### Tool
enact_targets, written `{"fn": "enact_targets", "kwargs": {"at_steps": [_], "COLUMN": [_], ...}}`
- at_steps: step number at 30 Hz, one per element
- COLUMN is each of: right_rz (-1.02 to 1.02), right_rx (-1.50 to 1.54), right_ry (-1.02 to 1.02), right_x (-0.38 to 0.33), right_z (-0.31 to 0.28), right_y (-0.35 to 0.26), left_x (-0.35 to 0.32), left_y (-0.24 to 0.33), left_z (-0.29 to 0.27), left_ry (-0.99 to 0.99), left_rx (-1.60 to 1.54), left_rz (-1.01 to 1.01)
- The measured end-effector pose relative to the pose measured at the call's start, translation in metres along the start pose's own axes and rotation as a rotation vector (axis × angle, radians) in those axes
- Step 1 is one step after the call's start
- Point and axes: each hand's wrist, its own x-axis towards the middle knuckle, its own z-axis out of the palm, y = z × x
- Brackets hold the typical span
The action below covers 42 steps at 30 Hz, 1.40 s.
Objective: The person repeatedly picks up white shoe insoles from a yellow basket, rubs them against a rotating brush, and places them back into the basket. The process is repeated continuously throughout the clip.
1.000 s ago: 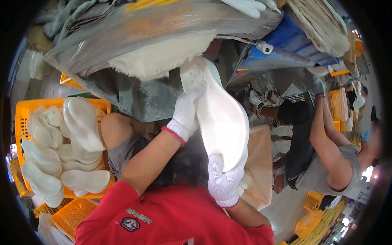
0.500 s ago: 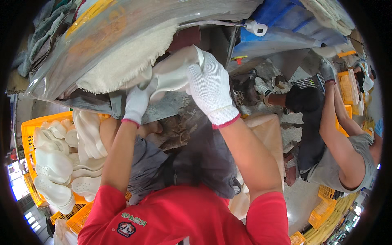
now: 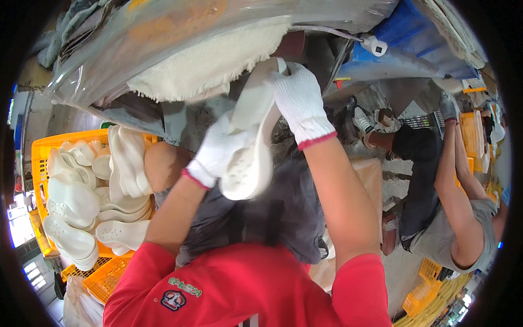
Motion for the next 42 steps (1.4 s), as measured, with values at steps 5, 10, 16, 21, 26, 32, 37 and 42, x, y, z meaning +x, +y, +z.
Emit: {"fn": "enact_targets", "kwargs": {"at_steps": [5, 10, 16, 21, 26, 32, 37, 42], "right_rz": [0.083, -0.264, -0.119, -0.031, -0.094, -0.101, -0.664, -0.623], "right_rx": [-0.070, -0.307, -0.222, -0.075, -0.037, -0.091, -1.057, -0.851], "right_ry": [-0.070, 0.344, 0.335, 0.256, 0.098, -0.008, -0.286, -0.359], "right_x": [-0.085, -0.099, -0.041, -0.005, 0.034, -0.020, -0.100, -0.107], "right_z": [-0.028, -0.026, -0.010, -0.008, 0.000, -0.003, -0.035, -0.024], "right_y": [-0.026, 0.022, 0.018, 0.019, 0.064, -0.007, -0.030, 0.005], "left_x": [0.045, 0.101, 0.126, 0.088, 0.021, 0.039, 0.094, 0.051], "left_y": [-0.008, -0.002, 0.007, 0.012, 0.013, -0.003, -0.016, -0.046], "left_z": [0.083, 0.115, 0.061, -0.027, -0.036, 0.048, 0.041, 0.009], "left_ry": [0.286, 0.337, 0.247, 0.427, 0.224, 0.156, 0.095, -0.458], "left_rx": [-0.477, -0.603, -0.386, 0.809, 0.846, 0.134, -0.208, -0.991], "left_rz": [0.212, 0.065, -0.059, -0.217, 0.088, 0.079, 0.048, 0.071]}}
